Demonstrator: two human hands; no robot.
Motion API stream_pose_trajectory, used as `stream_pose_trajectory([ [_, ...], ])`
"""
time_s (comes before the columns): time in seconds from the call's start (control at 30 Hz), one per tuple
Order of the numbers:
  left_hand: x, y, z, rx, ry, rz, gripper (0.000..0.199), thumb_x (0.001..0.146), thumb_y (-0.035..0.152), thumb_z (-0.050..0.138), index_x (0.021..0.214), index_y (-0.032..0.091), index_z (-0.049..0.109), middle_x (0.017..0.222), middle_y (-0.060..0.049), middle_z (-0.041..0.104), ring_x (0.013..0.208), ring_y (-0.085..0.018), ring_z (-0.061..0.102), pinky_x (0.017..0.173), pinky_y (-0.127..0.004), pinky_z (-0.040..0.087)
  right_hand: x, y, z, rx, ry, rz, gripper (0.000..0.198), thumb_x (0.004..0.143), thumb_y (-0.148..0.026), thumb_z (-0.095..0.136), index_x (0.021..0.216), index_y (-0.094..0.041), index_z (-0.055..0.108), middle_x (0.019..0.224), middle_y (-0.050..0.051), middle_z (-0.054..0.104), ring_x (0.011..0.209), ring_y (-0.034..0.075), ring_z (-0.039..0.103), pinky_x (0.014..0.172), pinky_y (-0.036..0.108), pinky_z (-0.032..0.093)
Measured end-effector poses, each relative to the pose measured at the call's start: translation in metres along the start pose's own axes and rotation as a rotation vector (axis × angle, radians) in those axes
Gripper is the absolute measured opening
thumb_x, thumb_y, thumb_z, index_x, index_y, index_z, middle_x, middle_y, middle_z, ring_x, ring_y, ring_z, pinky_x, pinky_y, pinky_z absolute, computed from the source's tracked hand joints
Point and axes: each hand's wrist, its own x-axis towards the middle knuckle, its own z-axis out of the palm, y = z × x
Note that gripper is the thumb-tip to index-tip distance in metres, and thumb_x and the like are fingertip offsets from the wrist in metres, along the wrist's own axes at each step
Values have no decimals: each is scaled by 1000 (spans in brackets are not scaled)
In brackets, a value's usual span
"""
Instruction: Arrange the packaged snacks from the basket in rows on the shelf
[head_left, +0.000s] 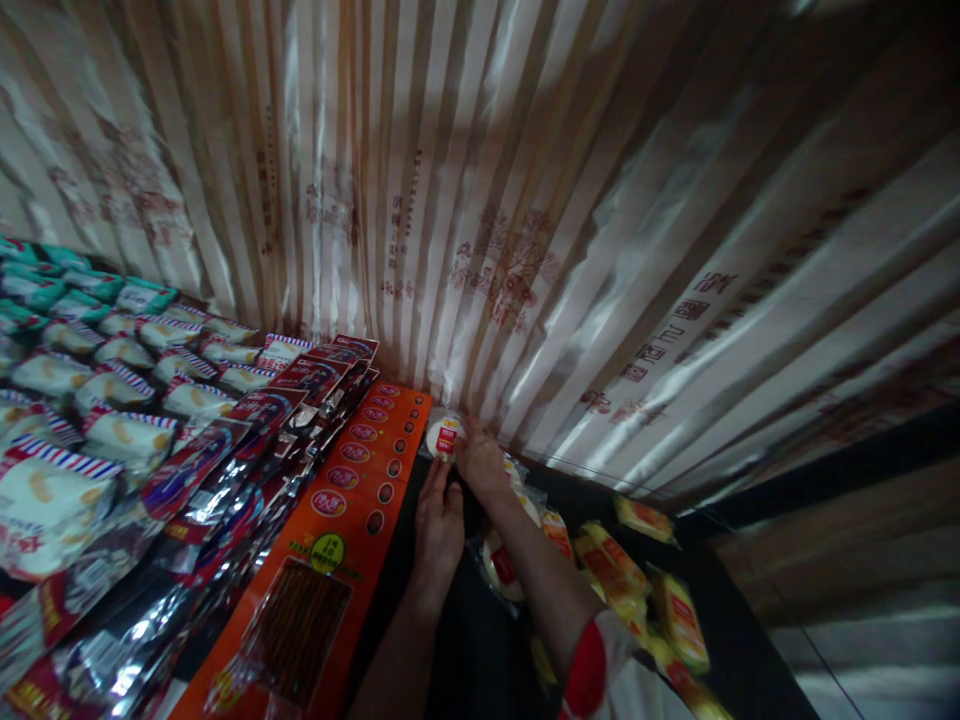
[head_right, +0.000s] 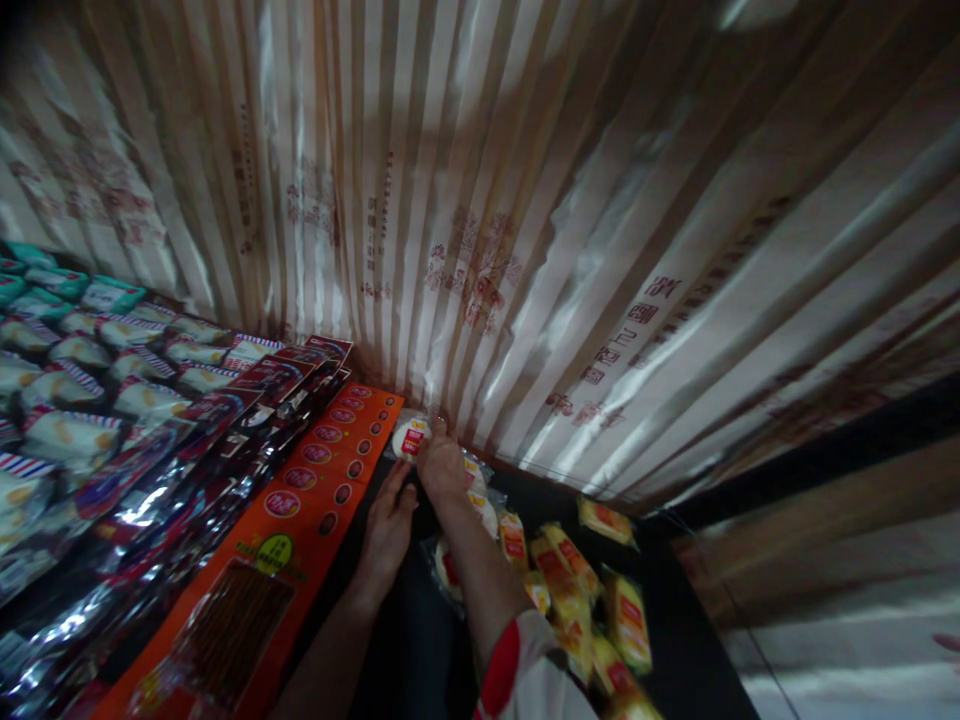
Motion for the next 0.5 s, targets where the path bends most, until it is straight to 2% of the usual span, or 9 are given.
stream_pose_trajectory([
  [0.1,0,1,0,24,1,5,35,82,17,48,113,18,63,135,-10,51,126,-22,45,103,-38,40,-4,-7,-8,-51,-27,29,37,90,-21,39,123,-8,49,110,20,62,92,24,65,75,32,49],
  [0.27,-1,7,-4,78,16,75,32,80,14,48,106,18,66,125,-8,59,119,-19,51,105,-37,37,-13,-13,-17,-147,23,1,33,89,-27,43,116,-13,56,115,18,57,105,27,57,79,34,47],
  [0.4,-6,15,-11,146,42,80,30,77,11,47,99,19,67,113,-7,65,109,-18,57,101,-36,42,-24,1,-27,-139,97,-63,29,89,-28,44,110,-18,61,112,12,61,105,24,56,86,32,44],
  [0.5,-13,20,-15,208,11,61,29,78,11,46,98,19,67,106,-7,67,102,-19,60,95,-35,45,-38,24,-42,-125,80,-113,25,88,-25,46,104,-19,65,109,8,65,105,22,57,91,30,41],
])
